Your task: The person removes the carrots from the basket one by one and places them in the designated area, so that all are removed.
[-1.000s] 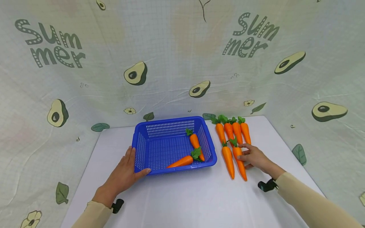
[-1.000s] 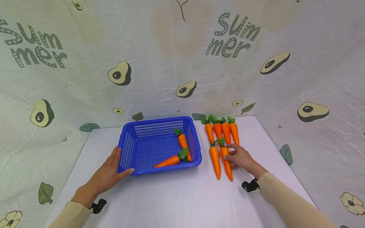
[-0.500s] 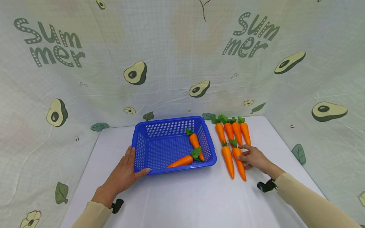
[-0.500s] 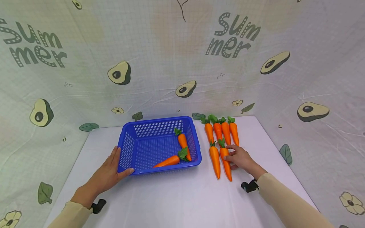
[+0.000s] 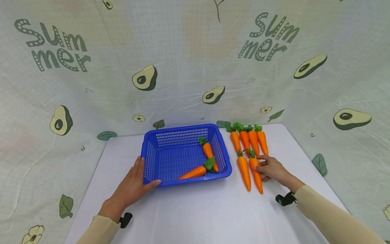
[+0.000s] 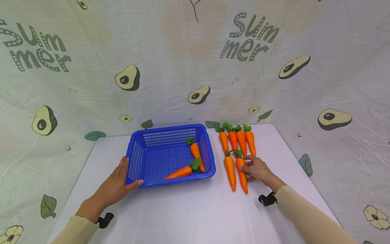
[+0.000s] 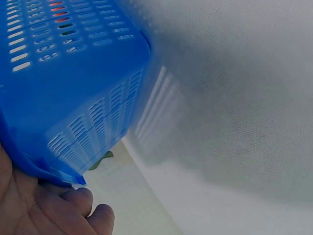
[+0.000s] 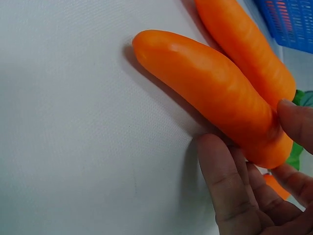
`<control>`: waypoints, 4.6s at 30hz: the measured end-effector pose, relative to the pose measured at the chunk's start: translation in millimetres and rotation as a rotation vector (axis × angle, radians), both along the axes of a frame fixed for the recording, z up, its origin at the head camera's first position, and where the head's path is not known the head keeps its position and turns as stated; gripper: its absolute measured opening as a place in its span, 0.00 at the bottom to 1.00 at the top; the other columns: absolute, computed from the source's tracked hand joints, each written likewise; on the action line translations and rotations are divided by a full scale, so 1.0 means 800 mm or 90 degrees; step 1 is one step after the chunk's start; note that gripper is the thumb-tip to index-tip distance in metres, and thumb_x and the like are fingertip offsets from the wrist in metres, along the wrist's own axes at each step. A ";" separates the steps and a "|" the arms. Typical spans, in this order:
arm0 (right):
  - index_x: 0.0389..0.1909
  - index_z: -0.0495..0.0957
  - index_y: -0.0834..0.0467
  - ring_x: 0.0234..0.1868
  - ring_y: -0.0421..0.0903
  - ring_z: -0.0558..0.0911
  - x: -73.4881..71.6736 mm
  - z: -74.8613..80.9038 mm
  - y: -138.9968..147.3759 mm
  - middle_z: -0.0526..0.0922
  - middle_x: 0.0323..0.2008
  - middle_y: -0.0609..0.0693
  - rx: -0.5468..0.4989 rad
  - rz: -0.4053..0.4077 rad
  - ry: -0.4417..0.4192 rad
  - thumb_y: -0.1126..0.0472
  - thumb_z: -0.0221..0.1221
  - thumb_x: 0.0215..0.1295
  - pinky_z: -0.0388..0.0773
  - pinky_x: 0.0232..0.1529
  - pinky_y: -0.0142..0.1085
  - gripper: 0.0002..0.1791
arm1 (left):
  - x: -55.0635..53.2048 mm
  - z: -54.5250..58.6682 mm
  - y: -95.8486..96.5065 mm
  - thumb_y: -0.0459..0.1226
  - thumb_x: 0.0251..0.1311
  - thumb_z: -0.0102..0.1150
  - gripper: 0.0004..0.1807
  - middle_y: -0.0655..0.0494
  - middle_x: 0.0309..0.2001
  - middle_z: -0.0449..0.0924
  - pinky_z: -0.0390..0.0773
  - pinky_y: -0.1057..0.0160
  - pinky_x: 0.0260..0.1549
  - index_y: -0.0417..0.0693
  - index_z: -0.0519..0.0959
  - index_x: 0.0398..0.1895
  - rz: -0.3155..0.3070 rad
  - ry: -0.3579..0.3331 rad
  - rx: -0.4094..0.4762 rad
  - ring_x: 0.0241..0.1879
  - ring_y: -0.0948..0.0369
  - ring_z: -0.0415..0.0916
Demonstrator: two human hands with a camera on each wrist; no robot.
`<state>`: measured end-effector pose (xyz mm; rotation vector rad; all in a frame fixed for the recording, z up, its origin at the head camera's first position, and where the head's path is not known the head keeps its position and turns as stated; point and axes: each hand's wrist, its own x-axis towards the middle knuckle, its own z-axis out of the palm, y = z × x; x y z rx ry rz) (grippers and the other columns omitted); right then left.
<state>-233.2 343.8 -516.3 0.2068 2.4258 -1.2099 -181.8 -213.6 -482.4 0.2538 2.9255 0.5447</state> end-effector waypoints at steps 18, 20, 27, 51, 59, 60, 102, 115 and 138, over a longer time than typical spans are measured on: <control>0.77 0.59 0.70 0.40 0.49 0.87 0.000 0.000 -0.001 0.73 0.63 0.76 0.005 -0.005 0.012 0.56 0.66 0.74 0.91 0.40 0.45 0.41 | -0.001 0.000 0.000 0.83 0.57 0.42 0.74 0.32 0.85 0.32 0.53 0.31 0.76 0.34 0.35 0.85 0.008 -0.012 -0.001 0.81 0.29 0.44; 0.77 0.59 0.69 0.41 0.50 0.87 0.000 0.002 -0.001 0.72 0.64 0.77 0.014 -0.002 0.013 0.55 0.65 0.74 0.91 0.41 0.44 0.41 | -0.001 0.000 0.000 0.83 0.57 0.42 0.74 0.32 0.85 0.32 0.54 0.31 0.76 0.35 0.35 0.85 0.009 -0.014 -0.001 0.81 0.29 0.44; 0.77 0.59 0.70 0.42 0.50 0.86 -0.002 0.010 0.001 0.72 0.65 0.76 0.044 0.002 0.013 0.51 0.64 0.75 0.91 0.43 0.43 0.41 | -0.002 0.001 0.001 0.81 0.58 0.46 0.73 0.33 0.85 0.32 0.55 0.30 0.75 0.34 0.35 0.85 0.008 -0.015 -0.004 0.81 0.29 0.44; 0.76 0.59 0.71 0.40 0.48 0.87 -0.005 0.001 -0.002 0.75 0.61 0.74 0.003 -0.008 0.007 0.58 0.65 0.73 0.91 0.42 0.44 0.40 | -0.002 0.001 0.002 0.81 0.58 0.47 0.73 0.33 0.85 0.32 0.59 0.29 0.74 0.35 0.35 0.85 0.017 -0.022 -0.002 0.80 0.28 0.45; 0.76 0.60 0.72 0.39 0.49 0.87 -0.007 0.012 0.001 0.79 0.59 0.72 0.055 0.007 0.025 0.52 0.64 0.75 0.91 0.42 0.42 0.41 | -0.002 0.002 0.003 0.81 0.59 0.47 0.73 0.33 0.85 0.31 0.57 0.30 0.74 0.35 0.34 0.85 0.017 -0.026 -0.001 0.81 0.29 0.44; 0.75 0.60 0.72 0.39 0.50 0.87 -0.008 0.015 0.002 0.80 0.58 0.71 0.064 0.009 0.034 0.52 0.63 0.75 0.91 0.42 0.42 0.40 | -0.002 0.003 0.003 0.81 0.59 0.47 0.73 0.33 0.85 0.31 0.57 0.30 0.74 0.35 0.34 0.85 0.017 -0.027 -0.001 0.81 0.29 0.43; 0.75 0.73 0.48 0.74 0.62 0.72 -0.108 0.105 -0.291 0.69 0.77 0.59 0.081 0.634 -0.024 0.66 0.63 0.73 0.70 0.75 0.56 0.31 | -0.004 0.005 0.004 0.76 0.59 0.57 0.72 0.35 0.86 0.33 0.56 0.32 0.77 0.37 0.35 0.86 0.028 -0.012 0.006 0.82 0.33 0.45; 0.72 0.77 0.48 0.70 0.52 0.75 -0.117 0.081 -0.301 0.77 0.70 0.53 0.109 0.633 -0.080 0.54 0.61 0.77 0.70 0.76 0.53 0.25 | -0.003 0.010 0.007 0.75 0.61 0.56 0.71 0.36 0.86 0.32 0.57 0.33 0.76 0.37 0.34 0.86 0.019 -0.014 0.018 0.83 0.33 0.44; 0.67 0.79 0.52 0.52 0.48 0.84 -0.137 0.061 -0.302 0.86 0.52 0.50 0.069 0.545 -0.275 0.40 0.50 0.82 0.82 0.60 0.44 0.26 | -0.006 0.002 0.002 0.76 0.60 0.54 0.72 0.36 0.86 0.31 0.58 0.33 0.76 0.38 0.33 0.86 0.027 -0.019 0.013 0.82 0.32 0.45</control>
